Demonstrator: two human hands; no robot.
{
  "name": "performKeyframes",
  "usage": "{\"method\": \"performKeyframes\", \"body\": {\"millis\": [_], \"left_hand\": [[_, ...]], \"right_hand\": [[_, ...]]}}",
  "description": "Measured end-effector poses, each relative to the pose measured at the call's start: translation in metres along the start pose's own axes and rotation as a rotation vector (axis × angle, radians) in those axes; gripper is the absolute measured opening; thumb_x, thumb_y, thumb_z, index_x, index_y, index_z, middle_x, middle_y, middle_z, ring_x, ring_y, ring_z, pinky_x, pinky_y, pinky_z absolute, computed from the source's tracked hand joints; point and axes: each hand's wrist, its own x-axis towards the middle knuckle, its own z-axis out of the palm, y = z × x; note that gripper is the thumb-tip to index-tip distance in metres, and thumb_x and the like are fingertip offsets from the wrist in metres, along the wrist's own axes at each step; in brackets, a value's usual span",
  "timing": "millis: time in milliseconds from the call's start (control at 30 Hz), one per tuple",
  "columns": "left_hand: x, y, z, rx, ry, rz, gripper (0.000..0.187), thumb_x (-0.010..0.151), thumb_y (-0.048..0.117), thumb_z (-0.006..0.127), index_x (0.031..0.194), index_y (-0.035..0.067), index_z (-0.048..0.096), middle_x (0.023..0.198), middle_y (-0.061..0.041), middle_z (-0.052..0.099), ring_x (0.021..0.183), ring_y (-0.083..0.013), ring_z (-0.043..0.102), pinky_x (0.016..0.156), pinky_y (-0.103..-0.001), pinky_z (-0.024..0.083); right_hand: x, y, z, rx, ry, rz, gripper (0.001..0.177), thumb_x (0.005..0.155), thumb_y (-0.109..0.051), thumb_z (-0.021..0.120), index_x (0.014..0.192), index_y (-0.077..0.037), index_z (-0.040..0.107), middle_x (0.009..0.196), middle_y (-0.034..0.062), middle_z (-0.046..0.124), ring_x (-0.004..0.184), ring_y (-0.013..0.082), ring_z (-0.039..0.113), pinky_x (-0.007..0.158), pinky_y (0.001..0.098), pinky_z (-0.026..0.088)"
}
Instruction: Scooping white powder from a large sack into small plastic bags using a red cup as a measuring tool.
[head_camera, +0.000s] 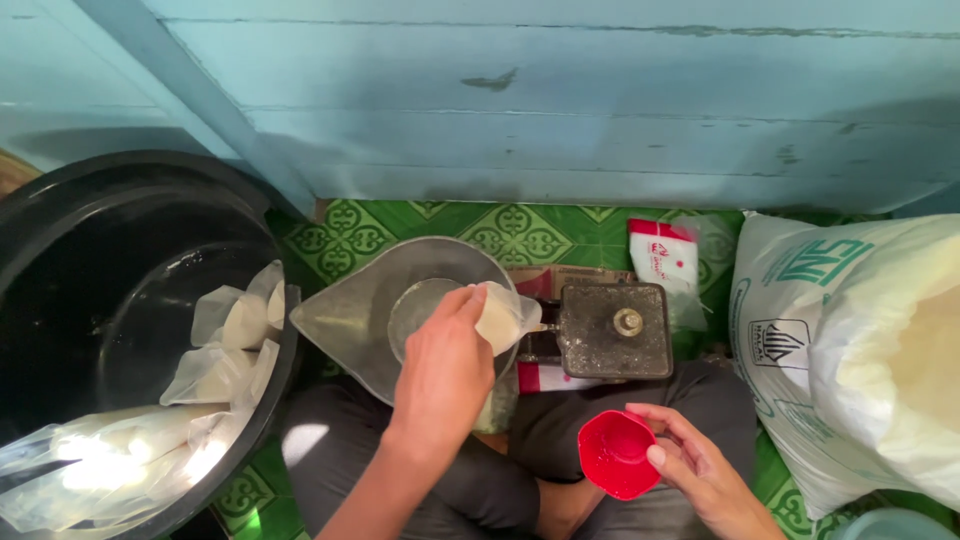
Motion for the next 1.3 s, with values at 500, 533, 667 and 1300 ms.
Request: {"method": "performKeyframes", "body": {"millis": [500,533,667,1300], "left_hand": [[0.006,0.029,-0.001,0.267,0.139,0.198,0.059,0.068,0.007,0.068,0.125,0.007,0.053,0.126,-0.012,0.053,0.088,-0.0316,0.056,0.073,-0.04,0.047],[0.01,0.033,-0.006,0.253,0.153,0.267,0.059,0.068,0.006,0.067,0.126,0.008,0.053,0.123,-0.009,0.053,0.091,-0.0308,0.051,0.077,-0.039,0.044],[0.03,0.021,0.003,0.334,0.189,0.449,0.045,0.064,0.0,0.062,0.108,0.005,0.062,0.124,-0.012,0.053,0.095,-0.0313,0.047,0.077,-0.038,0.039],[-0.219,-0.17,0.097,0.194,0.486,-0.073,0.016,0.065,0.014,0.071,0.08,0.018,0.072,0.1,0.003,0.068,0.093,-0.0172,0.063,0.092,-0.032,0.049]], "right_hand": [[-0.004,0.0,-0.006,0.049,-0.003,0.01,0.054,0.084,-0.012,0.061,0.137,-0.002,0.054,0.128,0.0123,0.065,0.105,0.0212,0.065,0.085,0.0339,0.053],[-0.004,0.0,-0.005,0.055,-0.007,0.018,0.054,0.084,-0.013,0.061,0.137,-0.002,0.054,0.129,0.0122,0.065,0.105,0.0214,0.065,0.086,0.034,0.053],[-0.003,0.001,-0.005,0.06,-0.021,0.016,0.055,0.084,-0.015,0.061,0.138,-0.003,0.054,0.128,0.012,0.065,0.103,0.0215,0.066,0.083,0.0342,0.054],[0.02,0.021,0.001,0.096,-0.011,0.135,0.054,0.084,-0.017,0.06,0.135,-0.002,0.058,0.128,0.0131,0.066,0.106,0.0221,0.063,0.088,0.0343,0.05]]}}
